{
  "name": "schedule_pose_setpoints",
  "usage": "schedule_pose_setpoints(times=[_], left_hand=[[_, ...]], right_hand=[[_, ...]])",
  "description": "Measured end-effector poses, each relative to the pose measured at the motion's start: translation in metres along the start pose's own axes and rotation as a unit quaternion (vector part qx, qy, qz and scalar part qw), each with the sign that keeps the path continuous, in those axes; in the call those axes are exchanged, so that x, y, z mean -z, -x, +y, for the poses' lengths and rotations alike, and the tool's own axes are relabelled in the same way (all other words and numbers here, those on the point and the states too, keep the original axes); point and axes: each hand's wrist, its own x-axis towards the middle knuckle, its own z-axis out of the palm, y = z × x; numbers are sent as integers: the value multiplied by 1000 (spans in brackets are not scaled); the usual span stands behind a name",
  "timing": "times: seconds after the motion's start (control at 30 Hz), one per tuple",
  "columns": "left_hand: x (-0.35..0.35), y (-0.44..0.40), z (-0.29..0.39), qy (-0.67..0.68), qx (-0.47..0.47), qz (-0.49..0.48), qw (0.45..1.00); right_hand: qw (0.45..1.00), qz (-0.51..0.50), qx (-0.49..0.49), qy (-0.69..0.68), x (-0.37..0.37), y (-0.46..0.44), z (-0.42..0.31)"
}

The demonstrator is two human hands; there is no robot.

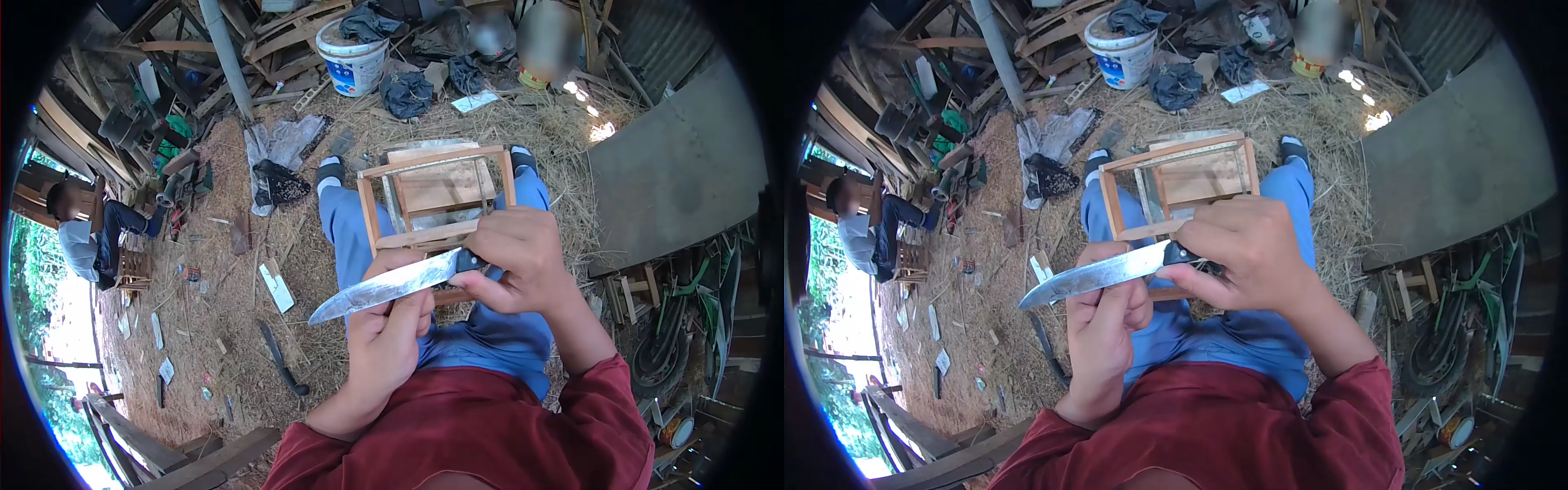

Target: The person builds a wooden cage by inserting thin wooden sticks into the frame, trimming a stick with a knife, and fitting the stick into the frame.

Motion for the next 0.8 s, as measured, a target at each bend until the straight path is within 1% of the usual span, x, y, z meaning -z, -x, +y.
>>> schedule_pose_setpoints(times=[0.1,0.27,0.4,0.47,0.57,0.73,0.8], left_hand=[[-1,0,0,16,-11,7,1000],[-2,2,1,-23,-36,13,999],[-3,3,1,-28,-37,18,999],[-2,4,0,-72,-47,23,996],[-2,4,2,-45,-26,12,999],[2,1,7,-18,-22,-8,1000],[0,4,12,-14,-19,-19,1000]], right_hand=[[1000,-5,1,0,-1,0,-1],[1000,-3,7,17,0,-3,-3],[1000,-2,7,20,1,-2,-2],[1000,-1,5,19,2,-2,-4],[1000,10,3,29,1,-1,-3],[997,30,0,72,3,1,10],[978,111,-125,123,7,5,27]])
